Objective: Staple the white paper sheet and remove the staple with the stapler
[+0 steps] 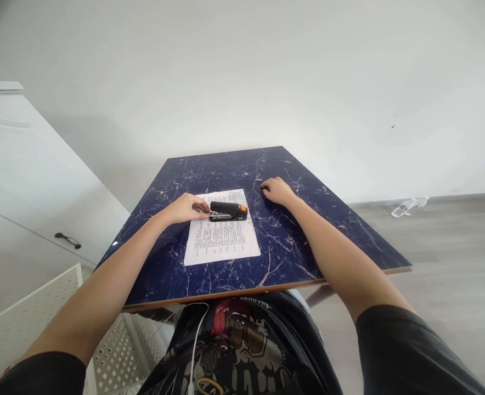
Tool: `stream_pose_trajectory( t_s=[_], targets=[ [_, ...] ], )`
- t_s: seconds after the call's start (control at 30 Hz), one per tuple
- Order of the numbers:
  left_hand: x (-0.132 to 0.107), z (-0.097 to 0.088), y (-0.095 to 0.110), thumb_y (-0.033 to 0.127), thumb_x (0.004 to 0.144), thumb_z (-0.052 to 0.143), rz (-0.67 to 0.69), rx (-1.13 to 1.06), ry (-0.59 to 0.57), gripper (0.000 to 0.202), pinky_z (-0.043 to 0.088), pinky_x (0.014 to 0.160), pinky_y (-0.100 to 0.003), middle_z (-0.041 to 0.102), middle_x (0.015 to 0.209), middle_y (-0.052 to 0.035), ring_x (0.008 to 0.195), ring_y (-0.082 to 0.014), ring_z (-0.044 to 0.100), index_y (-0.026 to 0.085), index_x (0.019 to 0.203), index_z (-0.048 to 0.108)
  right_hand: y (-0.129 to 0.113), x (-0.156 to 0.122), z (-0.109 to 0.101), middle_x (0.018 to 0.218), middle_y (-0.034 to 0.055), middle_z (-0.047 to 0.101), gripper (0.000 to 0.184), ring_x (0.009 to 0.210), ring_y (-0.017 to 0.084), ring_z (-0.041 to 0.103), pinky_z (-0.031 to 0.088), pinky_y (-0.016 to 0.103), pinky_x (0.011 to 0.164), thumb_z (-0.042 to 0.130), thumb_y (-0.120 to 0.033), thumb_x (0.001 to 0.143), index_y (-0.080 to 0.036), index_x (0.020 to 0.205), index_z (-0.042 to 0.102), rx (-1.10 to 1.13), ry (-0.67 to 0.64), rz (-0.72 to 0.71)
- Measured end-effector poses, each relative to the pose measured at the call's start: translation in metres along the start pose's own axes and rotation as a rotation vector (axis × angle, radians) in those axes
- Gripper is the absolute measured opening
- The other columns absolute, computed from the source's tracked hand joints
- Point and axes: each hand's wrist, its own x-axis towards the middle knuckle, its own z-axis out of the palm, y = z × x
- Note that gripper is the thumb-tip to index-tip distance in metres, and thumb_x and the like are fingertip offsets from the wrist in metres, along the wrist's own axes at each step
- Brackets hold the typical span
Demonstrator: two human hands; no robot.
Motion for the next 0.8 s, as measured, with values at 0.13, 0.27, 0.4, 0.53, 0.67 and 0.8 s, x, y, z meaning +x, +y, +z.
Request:
stream_pose_trajectory(
  t_s=[0.13,0.27,0.4,0.53,0.67,0.8],
  targets=[
    [-0.0001,-0.0005,0.0016,0.033,0.084,0.081,-0.001,-0.012,-0.006,0.018,0.062,0.088,-0.040,0.082,0.099,-0.0101,0.091,-0.0242,0.078,0.023,0.098,0.083,-0.0002,-0.0004,-0.0005,0.130,0.0072,0.077,0.039,0.119,0.029,0.068,0.043,0.042,0.115,0.053,-0.024,0.095,-0.020,0.126,0.077,-0.002,0.002,-0.007],
    [-0.0003,-0.0003,0.0026,0.032,0.085,0.079,-0.005,-0.010,-0.010,0.015,0.062,0.087,-0.040,0.082,0.099,-0.0098,0.091,-0.0240,0.078,0.023,0.097,0.083,-0.0013,-0.0011,-0.0013,0.130,0.0080,0.076,0.040,0.119,0.029,0.068,0.043,0.043,0.115,0.053,-0.024,0.095,-0.018,0.126,0.077,-0.005,0.005,-0.008],
    [-0.0005,0.0000,0.0013,0.031,0.090,0.074,-0.009,-0.009,0.091,0.013,0.060,0.094,-0.042,0.082,0.101,-0.0089,0.096,-0.0241,0.078,0.023,0.098,0.081,-0.0034,-0.0021,-0.0032,0.130,0.0080,0.076,0.040,0.118,0.030,0.068,0.045,0.043,0.113,0.054,-0.024,0.095,-0.019,0.127,0.077,-0.007,0.002,0.000],
    [-0.0004,0.0005,0.0006,0.034,0.096,0.068,0.011,-0.042,0.168,0.015,0.058,0.099,-0.043,0.082,0.098,-0.0083,0.096,-0.0228,0.078,0.021,0.099,0.074,-0.0053,-0.0030,-0.0050,0.130,0.0079,0.076,0.038,0.119,0.031,0.067,0.046,0.042,0.111,0.054,-0.024,0.095,-0.018,0.126,0.077,-0.010,0.002,0.006],
    [0.0006,0.0009,0.0004,0.033,0.096,0.068,0.030,-0.030,0.194,0.014,0.058,0.098,-0.043,0.081,0.095,-0.0073,0.092,-0.0212,0.077,0.020,0.101,0.071,-0.0050,-0.0028,-0.0048,0.131,0.0080,0.076,0.038,0.119,0.031,0.067,0.045,0.042,0.113,0.056,-0.023,0.095,-0.018,0.126,0.077,-0.009,-0.001,0.006],
    [0.0024,0.0016,-0.0020,0.030,0.093,0.071,0.009,-0.108,0.193,0.016,0.062,0.087,-0.038,0.079,0.095,-0.0081,0.087,-0.0203,0.077,0.020,0.105,0.072,-0.0031,-0.0018,-0.0034,0.130,0.0072,0.076,0.037,0.120,0.030,0.067,0.044,0.042,0.114,0.055,-0.023,0.096,-0.020,0.126,0.077,-0.004,-0.002,0.005]
  ],
)
